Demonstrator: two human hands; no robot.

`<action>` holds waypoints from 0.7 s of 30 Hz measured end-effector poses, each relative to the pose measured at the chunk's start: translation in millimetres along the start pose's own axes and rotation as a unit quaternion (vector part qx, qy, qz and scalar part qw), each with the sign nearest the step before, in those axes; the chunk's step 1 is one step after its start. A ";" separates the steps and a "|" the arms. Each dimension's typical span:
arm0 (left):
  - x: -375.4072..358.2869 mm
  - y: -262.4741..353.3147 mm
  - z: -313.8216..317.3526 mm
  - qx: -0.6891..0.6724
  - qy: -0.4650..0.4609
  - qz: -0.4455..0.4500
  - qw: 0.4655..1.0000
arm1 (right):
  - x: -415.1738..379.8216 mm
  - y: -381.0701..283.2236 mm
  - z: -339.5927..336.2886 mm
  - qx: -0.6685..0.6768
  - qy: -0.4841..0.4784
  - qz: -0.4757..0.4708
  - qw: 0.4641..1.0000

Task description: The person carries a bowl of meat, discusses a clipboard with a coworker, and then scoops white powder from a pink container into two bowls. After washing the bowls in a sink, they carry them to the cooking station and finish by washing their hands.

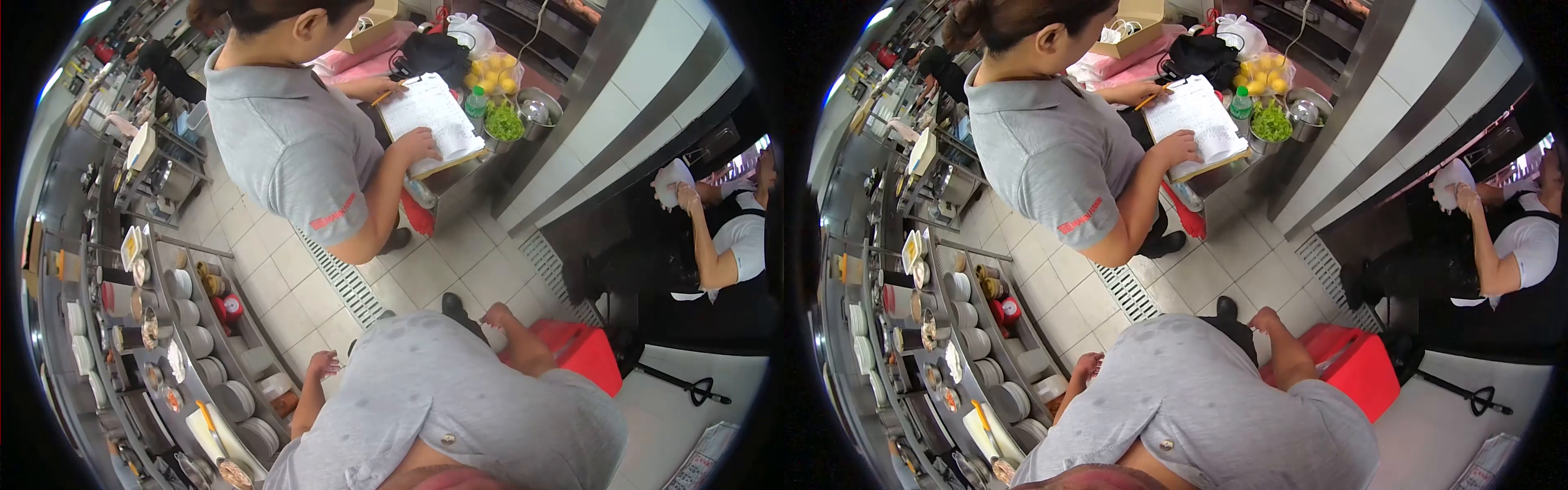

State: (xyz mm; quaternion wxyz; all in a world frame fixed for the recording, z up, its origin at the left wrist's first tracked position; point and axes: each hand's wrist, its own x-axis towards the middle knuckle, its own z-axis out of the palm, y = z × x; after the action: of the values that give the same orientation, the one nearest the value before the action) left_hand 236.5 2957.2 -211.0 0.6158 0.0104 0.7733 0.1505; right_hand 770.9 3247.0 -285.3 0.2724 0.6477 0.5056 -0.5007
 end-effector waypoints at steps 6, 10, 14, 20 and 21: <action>-4.6 -5.7 13.5 -0.016 0.014 -0.001 1.000 | -17.0 -8.8 -12.9 -0.002 0.015 -0.036 0.999; -7.6 -6.9 18.7 -0.015 0.015 -0.005 1.000 | -9.0 -7.1 -17.5 0.003 0.015 -0.047 0.999; -10.9 -6.5 21.8 -0.007 0.017 -0.008 1.000 | -3.3 -2.3 -19.0 -0.005 0.010 -0.050 0.999; -15.5 -4.4 24.9 -0.006 0.023 -0.011 1.000 | -2.2 -3.3 -15.6 0.003 -0.011 -0.026 1.000; -16.5 -4.3 25.6 -0.003 0.024 -0.013 1.000 | -1.0 -1.7 -13.4 0.016 -0.010 -0.027 0.999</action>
State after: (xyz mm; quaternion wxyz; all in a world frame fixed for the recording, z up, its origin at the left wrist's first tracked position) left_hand 265.7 2955.5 -201.4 0.5991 -0.0053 0.7874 0.1449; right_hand 774.3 3258.7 -279.4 0.2532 0.6331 0.5122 -0.5223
